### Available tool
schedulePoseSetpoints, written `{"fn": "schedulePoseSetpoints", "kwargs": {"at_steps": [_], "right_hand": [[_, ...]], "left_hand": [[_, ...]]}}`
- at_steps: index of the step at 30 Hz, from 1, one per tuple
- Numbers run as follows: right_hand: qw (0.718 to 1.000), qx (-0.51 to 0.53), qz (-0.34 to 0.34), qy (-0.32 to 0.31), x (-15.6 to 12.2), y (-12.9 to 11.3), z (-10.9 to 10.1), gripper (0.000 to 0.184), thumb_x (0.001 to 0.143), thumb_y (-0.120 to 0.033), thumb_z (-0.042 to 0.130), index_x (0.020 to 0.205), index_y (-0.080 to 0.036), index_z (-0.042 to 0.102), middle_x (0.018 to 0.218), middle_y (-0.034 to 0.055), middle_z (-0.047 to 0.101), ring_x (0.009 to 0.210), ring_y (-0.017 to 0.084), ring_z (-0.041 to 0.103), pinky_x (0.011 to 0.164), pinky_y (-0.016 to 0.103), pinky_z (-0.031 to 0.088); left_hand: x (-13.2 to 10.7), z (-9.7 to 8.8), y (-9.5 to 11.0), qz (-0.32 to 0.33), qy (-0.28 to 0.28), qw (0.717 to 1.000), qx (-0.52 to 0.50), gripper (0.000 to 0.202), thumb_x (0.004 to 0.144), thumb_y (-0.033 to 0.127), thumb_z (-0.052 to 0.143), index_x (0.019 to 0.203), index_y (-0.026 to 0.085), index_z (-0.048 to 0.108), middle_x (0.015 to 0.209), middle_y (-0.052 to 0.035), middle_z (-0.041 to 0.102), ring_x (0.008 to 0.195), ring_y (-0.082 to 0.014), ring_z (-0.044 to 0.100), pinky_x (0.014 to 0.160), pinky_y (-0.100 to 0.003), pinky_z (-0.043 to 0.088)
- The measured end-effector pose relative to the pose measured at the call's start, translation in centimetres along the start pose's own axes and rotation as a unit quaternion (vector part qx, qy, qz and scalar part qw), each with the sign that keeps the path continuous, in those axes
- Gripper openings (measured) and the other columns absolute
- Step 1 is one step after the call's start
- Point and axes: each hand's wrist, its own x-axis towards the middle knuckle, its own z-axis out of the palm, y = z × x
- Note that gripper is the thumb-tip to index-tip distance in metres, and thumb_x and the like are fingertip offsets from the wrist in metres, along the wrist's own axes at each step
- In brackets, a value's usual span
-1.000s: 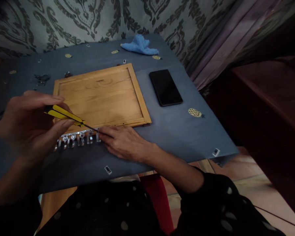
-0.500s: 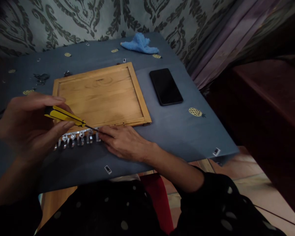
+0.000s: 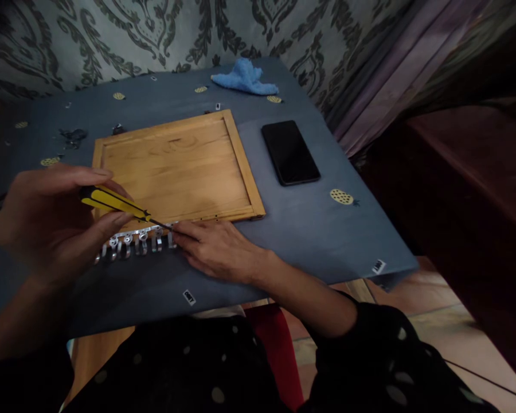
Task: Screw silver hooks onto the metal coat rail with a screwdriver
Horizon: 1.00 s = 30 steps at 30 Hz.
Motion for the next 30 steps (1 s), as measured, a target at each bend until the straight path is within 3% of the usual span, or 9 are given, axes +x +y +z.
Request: {"fn": "schedulePoseSetpoints", "kwargs": {"at_steps": [4,13,21,30], "right_hand": [[1.000,-0.006,0.003,-0.002,0.0,0.0,0.1,0.035,0.098,-0.020,0.054,0.131,-0.014,0.062,0.132,0.0123,0.066,0.103,0.022,0.069,0.083,0.035,0.058],[1.000,0.001,0.006,-0.010,-0.1,0.0,0.0,0.035,0.100,-0.022,0.052,0.132,-0.013,0.062,0.132,0.0135,0.066,0.105,0.023,0.069,0.085,0.037,0.059],[1.000,-0.006,0.002,-0.007,-0.1,0.1,0.0,0.035,0.099,-0.021,0.052,0.131,-0.013,0.063,0.131,0.0130,0.067,0.103,0.023,0.069,0.082,0.036,0.059],[1.000,-0.006,0.000,-0.012,0.0,0.0,-0.1,0.036,0.098,-0.022,0.056,0.131,-0.011,0.062,0.131,0.0139,0.067,0.099,0.023,0.070,0.079,0.037,0.059]], "left_hand": [[0.0,0.0,0.1,0.021,0.011,1.000,-0.010,0.060,0.072,0.009,0.086,0.126,0.024,0.066,0.106,-0.0020,0.073,0.093,-0.0141,0.072,0.074,-0.024,0.065],[0.2,-0.4,1.0,-0.048,0.041,0.997,-0.046,0.051,0.075,0.005,0.081,0.121,0.025,0.070,0.102,-0.0033,0.071,0.088,-0.0156,0.070,0.067,-0.027,0.061],[-0.1,0.0,0.4,0.004,0.024,0.999,-0.029,0.061,0.075,0.004,0.082,0.131,0.024,0.064,0.108,-0.0037,0.071,0.092,-0.0136,0.070,0.073,-0.024,0.064],[-0.3,-0.2,0.1,-0.010,-0.010,1.000,-0.009,0.056,0.076,0.007,0.082,0.127,0.024,0.065,0.108,-0.0030,0.071,0.089,-0.0130,0.070,0.072,-0.024,0.063]]}}
